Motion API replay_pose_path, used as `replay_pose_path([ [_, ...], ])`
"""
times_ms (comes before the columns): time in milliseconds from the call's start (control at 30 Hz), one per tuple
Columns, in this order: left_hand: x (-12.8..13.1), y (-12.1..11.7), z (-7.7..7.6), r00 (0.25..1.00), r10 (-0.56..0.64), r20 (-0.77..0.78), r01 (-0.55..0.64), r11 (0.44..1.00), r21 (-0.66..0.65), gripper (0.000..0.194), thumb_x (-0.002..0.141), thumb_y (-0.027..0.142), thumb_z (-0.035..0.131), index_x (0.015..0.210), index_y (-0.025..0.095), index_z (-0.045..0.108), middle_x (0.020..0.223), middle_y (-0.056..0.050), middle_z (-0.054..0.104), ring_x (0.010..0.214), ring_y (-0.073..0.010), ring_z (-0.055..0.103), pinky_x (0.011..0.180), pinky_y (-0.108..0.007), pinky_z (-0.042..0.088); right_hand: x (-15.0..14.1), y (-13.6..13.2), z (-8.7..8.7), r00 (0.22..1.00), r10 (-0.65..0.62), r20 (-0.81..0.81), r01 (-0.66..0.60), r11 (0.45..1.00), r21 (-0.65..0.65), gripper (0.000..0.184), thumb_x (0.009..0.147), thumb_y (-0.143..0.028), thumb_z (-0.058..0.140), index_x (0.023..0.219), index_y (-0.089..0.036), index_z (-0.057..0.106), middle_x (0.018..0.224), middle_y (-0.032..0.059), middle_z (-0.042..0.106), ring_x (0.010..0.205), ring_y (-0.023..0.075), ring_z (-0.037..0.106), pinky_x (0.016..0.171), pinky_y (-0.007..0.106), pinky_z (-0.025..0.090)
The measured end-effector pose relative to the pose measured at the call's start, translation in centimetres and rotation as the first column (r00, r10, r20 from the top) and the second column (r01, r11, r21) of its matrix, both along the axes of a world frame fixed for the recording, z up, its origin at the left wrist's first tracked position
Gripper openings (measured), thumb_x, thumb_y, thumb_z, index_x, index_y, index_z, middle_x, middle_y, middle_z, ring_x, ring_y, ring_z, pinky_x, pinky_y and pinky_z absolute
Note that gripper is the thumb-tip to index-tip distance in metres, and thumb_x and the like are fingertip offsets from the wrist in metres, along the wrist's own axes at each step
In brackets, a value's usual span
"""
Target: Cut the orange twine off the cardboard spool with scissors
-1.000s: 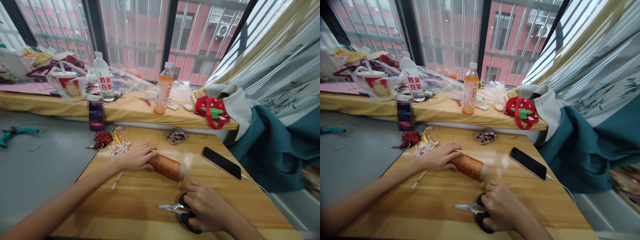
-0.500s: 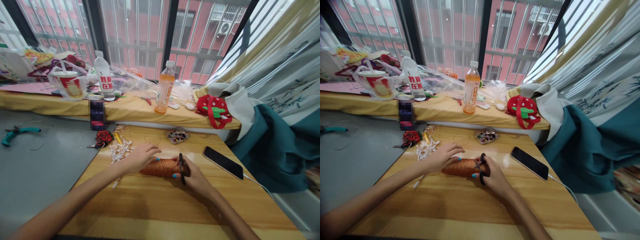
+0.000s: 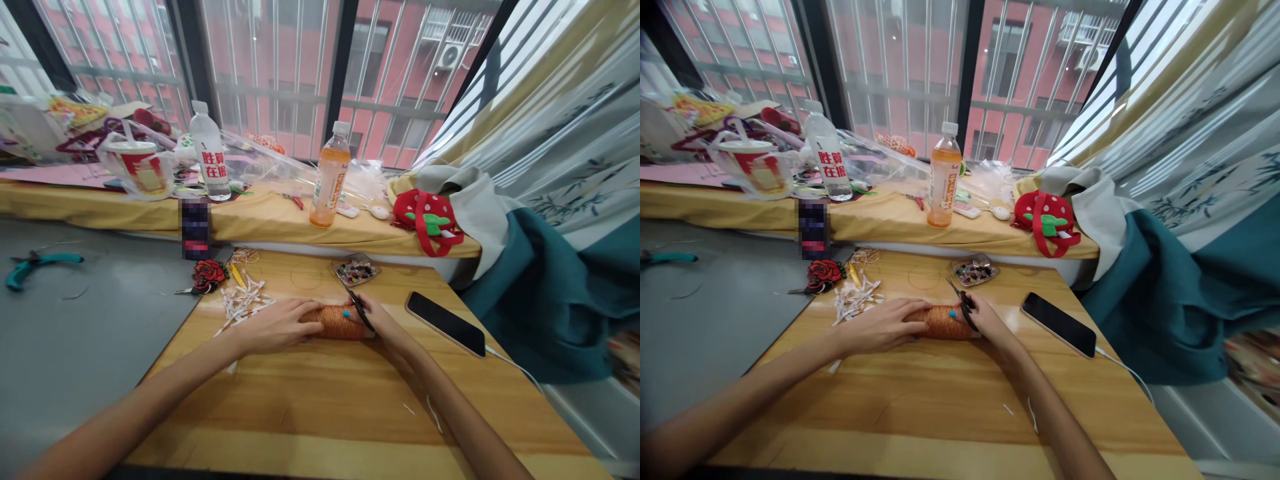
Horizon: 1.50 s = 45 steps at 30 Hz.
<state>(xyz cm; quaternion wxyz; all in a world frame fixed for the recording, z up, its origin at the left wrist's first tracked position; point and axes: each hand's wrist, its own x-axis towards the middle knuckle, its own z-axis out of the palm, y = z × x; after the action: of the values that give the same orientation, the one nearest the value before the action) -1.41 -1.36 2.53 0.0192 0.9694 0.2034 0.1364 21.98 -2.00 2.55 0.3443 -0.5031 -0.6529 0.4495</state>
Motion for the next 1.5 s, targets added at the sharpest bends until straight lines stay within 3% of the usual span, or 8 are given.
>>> replay_pose_path([
  [300, -0.2, 0.4, -0.7, 0.991, 0.125, 0.052, -0.11, 0.968, -0.225, 0.05, 0.08, 0.039, 0.045, 0.126, 0.023, 0.032, 0.131, -0.006, 0.037, 0.115, -0.0197, 0.038, 0.096, -0.032, 0.03, 0.3, 1.3, -0.6, 0.997, 0.038, -0.069, -0.045, 0.994, -0.095, 0.028, 0.06, -0.035, 0.06, 0.075, -0.016, 0.047, 0.069, -0.003, 0.045, 0.063, 0.0113, 0.04, 0.055, 0.022, 0.031],
  [500, -0.3, 0.5, -0.2, 0.978, -0.064, 0.2, 0.092, 0.986, -0.137, 0.019, 0.083, 0.021, 0.04, 0.087, 0.021, 0.059, 0.119, -0.004, 0.05, 0.115, -0.0186, 0.037, 0.096, -0.033, 0.028, 0.2, 1.6, -0.3, 1.0, 0.021, -0.016, -0.023, 0.993, -0.112, 0.03, 0.059, -0.038, 0.06, 0.073, -0.015, 0.047, 0.066, -0.0036, 0.044, 0.062, 0.0115, 0.041, 0.056, 0.022, 0.03],
  [600, 0.4, 0.3, 1.5, 0.975, 0.027, 0.222, 0.033, 0.965, -0.261, 0.017, 0.082, 0.017, 0.038, 0.082, 0.017, 0.056, 0.093, -0.005, 0.061, 0.091, -0.0152, 0.053, 0.08, -0.027, 0.04, 0.0, 1.6, -0.2, 0.999, -0.009, 0.038, 0.012, 0.997, -0.074, 0.029, 0.059, -0.037, 0.06, 0.074, -0.015, 0.049, 0.069, -0.0023, 0.048, 0.066, 0.013, 0.045, 0.06, 0.024, 0.034],
  [733, 1.8, 0.3, 4.4, 0.954, 0.208, 0.214, -0.088, 0.882, -0.462, 0.011, 0.08, 0.015, 0.037, 0.083, 0.017, 0.048, 0.07, -0.001, 0.061, 0.064, -0.0123, 0.056, 0.06, -0.023, 0.042, -0.7, 1.1, 0.3, 0.999, 0.008, 0.041, -0.006, 0.999, -0.043, 0.033, 0.062, -0.032, 0.059, 0.088, -0.015, 0.047, 0.084, 0.0027, 0.054, 0.075, 0.0158, 0.052, 0.064, 0.026, 0.039],
  [967, 2.6, 0.1, 7.7, 0.742, 0.317, 0.591, 0.328, 0.597, -0.732, 0.01, 0.083, 0.025, 0.038, 0.077, 0.018, 0.035, 0.062, 0.003, 0.055, 0.048, -0.0094, 0.058, 0.048, -0.021, 0.046, -1.3, 0.2, 0.8, 0.965, 0.141, 0.223, -0.167, 0.98, 0.106, 0.045, 0.059, -0.028, 0.064, 0.1, -0.013, 0.051, 0.101, 0.0079, 0.056, 0.095, 0.0212, 0.051, 0.083, 0.031, 0.037],
  [1167, 2.3, -1.1, 12.2, 0.589, 0.299, 0.751, 0.395, 0.705, -0.589, 0.013, 0.082, 0.027, 0.043, 0.077, 0.017, 0.037, 0.06, 0.004, 0.055, 0.047, -0.0079, 0.057, 0.046, -0.019, 0.048, -1.4, 0.1, 1.6, 0.902, 0.136, 0.41, -0.235, 0.951, 0.2, 0.034, 0.064, -0.019, 0.057, 0.097, -0.012, 0.054, 0.094, 0.007, 0.058, 0.085, 0.0191, 0.053, 0.076, 0.028, 0.039],
  [1300, 2.8, -1.7, 14.7, 0.604, 0.273, 0.749, 0.372, 0.735, -0.567, 0.012, 0.082, 0.022, 0.044, 0.075, 0.017, 0.036, 0.056, 0.005, 0.054, 0.044, -0.0064, 0.056, 0.043, -0.016, 0.047, -1.3, -0.3, 2.3, 0.828, 0.102, 0.551, -0.295, 0.916, 0.273, 0.027, 0.066, -0.017, 0.051, 0.093, -0.015, 0.053, 0.086, 0.0053, 0.058, 0.076, 0.0166, 0.052, 0.067, 0.025, 0.038],
  [1500, 3.5, -2.1, 15.6, 0.623, 0.274, 0.733, 0.35, 0.741, -0.574, 0.012, 0.083, 0.016, 0.041, 0.072, 0.017, 0.036, 0.053, 0.007, 0.052, 0.039, -0.0052, 0.053, 0.039, -0.014, 0.045, -1.5, -1.0, 4.1, 0.634, 0.133, 0.762, -0.468, 0.85, 0.241, 0.024, 0.063, -0.015, 0.051, 0.087, -0.017, 0.051, 0.086, 0.0042, 0.057, 0.075, 0.0157, 0.05, 0.062, 0.023, 0.033],
])
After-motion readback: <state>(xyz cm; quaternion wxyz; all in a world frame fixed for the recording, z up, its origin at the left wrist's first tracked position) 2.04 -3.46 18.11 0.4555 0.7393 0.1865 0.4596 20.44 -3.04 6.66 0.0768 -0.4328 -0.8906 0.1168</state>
